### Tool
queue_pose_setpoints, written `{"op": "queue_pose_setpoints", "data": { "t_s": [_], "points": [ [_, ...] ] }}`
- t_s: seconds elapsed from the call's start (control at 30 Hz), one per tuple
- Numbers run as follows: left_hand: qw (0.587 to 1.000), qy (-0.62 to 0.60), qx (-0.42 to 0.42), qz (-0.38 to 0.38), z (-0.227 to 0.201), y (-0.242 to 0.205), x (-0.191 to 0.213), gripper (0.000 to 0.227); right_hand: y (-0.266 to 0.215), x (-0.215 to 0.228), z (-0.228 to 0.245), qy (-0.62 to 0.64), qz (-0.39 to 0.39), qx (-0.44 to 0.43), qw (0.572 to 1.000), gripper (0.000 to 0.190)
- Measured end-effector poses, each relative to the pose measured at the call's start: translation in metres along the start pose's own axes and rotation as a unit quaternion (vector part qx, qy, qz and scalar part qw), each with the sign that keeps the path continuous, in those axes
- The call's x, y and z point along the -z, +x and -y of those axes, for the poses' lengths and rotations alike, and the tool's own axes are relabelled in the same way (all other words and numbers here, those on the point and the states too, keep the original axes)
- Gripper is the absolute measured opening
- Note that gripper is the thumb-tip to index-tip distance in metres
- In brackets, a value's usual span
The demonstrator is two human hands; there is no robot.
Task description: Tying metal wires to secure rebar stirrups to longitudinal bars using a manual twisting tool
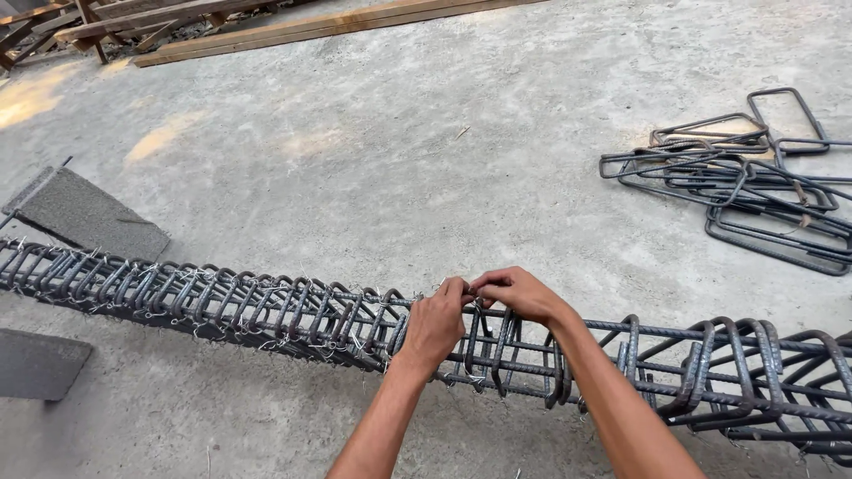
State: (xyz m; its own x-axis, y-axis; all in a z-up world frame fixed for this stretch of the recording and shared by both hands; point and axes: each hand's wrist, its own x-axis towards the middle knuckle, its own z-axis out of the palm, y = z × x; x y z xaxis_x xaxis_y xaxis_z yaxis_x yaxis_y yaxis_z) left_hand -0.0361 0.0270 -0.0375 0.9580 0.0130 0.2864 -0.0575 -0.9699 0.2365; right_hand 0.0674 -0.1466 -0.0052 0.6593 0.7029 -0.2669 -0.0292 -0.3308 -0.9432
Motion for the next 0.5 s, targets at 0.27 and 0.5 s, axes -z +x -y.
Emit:
{"op": "queue_pose_setpoints", "data": {
  "t_s": [0.27,0.5],
  "points": [
    [0.995,-0.092,0.042,0.027,-0.009,0.001,0.002,0.011,-0.007,0.0,-0.001,-0.127,-0.04,-0.009,0.991,0.044],
    [0.993,-0.073,0.08,0.052,-0.042,-0.006,0.023,0.011,-0.209,-0.061,-0.058,-0.048,-0.222,-0.094,0.969,0.043]
  ]
}}
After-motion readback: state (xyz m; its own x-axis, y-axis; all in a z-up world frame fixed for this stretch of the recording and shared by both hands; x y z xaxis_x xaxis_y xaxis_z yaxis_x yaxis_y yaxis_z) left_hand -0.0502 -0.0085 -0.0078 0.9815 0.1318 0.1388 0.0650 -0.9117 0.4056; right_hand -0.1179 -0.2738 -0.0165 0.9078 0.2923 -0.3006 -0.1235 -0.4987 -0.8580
